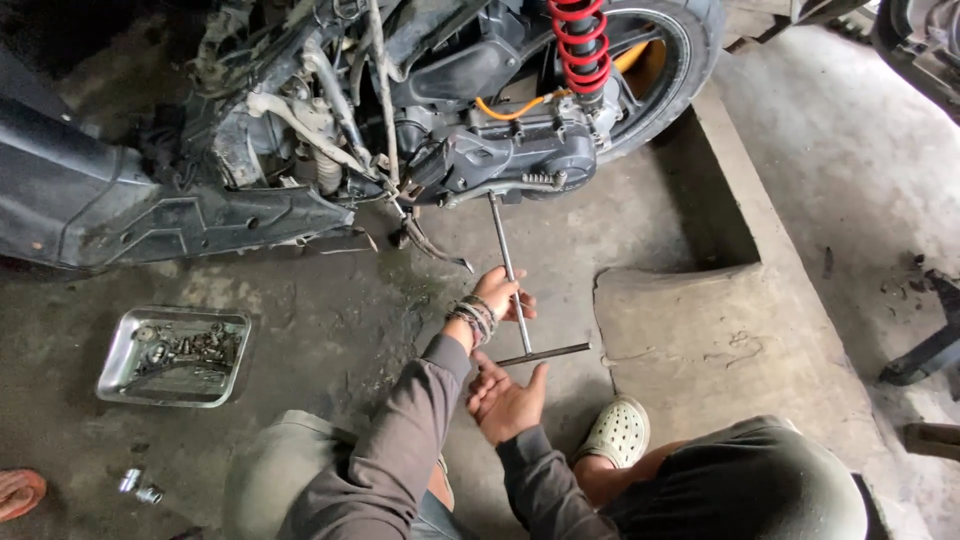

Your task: Using a T-handle socket wrench to unscrew and remove bolts from a motorcycle engine casing.

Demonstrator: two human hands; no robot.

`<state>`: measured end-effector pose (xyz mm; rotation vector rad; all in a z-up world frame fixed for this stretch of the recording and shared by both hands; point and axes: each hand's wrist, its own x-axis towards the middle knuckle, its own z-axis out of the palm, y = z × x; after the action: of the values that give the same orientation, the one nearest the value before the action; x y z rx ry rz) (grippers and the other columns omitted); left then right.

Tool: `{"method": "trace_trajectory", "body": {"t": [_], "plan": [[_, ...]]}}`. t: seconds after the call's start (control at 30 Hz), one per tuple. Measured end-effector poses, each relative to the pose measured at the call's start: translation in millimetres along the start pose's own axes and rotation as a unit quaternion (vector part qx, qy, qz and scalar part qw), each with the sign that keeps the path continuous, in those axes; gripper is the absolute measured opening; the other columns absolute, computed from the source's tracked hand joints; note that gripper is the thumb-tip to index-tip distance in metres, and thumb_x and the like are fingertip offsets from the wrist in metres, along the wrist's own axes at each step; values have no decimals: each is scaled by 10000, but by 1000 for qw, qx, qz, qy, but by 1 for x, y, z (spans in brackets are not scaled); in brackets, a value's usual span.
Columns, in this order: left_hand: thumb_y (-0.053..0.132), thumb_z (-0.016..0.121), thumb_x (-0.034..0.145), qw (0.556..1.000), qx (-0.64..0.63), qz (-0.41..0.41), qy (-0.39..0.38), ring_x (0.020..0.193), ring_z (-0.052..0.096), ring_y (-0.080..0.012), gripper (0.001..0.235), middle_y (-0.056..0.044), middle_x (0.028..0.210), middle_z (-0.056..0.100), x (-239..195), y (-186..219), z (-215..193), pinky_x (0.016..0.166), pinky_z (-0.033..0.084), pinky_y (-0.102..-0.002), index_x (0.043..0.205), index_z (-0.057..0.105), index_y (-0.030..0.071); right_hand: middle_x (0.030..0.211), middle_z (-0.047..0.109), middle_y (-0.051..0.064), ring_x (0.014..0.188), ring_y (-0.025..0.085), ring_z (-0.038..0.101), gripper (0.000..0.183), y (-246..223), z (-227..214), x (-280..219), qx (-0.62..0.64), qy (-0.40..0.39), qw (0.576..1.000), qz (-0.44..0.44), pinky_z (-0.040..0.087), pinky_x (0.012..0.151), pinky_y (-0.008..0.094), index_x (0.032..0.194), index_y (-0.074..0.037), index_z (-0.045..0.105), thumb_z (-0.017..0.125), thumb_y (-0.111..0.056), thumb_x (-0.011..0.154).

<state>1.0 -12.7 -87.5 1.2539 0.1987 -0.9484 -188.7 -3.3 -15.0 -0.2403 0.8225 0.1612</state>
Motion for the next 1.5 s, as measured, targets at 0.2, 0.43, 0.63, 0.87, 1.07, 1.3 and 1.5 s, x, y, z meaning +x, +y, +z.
{"method": "trace_trajectory", "body": {"t": [0.2,0.43,0.63,0.87,1.07,1.3,1.5], "plan": [[130,433,1049,1000,-5,-21,7,816,775,-349,366,-202,923,710,-28,15,2,707,687,-440,1405,512,164,687,450,-57,622,136,445,714,-13,-20,20,29,34,996,-80,417,627,289,1234,-52,716,623,-670,890],[151,393,995,974,218,-31,54,660,785,-301,376,-193,857,773,-40,35,11,569,683,-357,1351,515,147,699,627,56,483,174,594,300,-11,-22,14,-415,146,736,-514,485,477,288,1231,-173,754,693,-70,956],[102,429,951,989,137,-12,52,678,778,-342,465,-231,889,764,-39,30,6,605,675,-393,1410,495,137,1026,683,177,933,259,704,460,26,-31,19,-399,86,704,-581,575,793,351,1457,-53,489,564,-95,1005],[110,396,1007,999,29,-18,18,617,718,-291,326,-206,838,747,-62,58,28,561,590,-378,1305,526,89,893,587,152,764,308,571,983,11,-12,-8,35,77,994,-72,497,714,433,1355,-16,522,471,-846,830],[139,394,1017,998,64,-2,30,630,731,-269,299,-176,837,753,-68,57,25,528,569,-328,1276,543,124,678,241,-54,577,117,242,541,-24,14,-21,-20,-36,988,-146,237,600,313,1330,-80,566,566,-445,931],[197,519,997,983,182,-5,35,708,786,-332,410,-224,912,772,-68,54,15,618,678,-403,1397,473,126,602,564,53,519,181,537,375,-20,-11,-10,-548,110,653,-511,464,496,310,1308,-142,732,696,-84,939],[135,526,1003,991,128,1,38,706,771,-381,439,-268,947,751,-53,40,13,599,681,-439,1430,430,106,1030,526,80,1004,249,616,467,12,-32,7,-471,111,658,-577,513,947,409,1442,-110,514,588,-18,990]]}}
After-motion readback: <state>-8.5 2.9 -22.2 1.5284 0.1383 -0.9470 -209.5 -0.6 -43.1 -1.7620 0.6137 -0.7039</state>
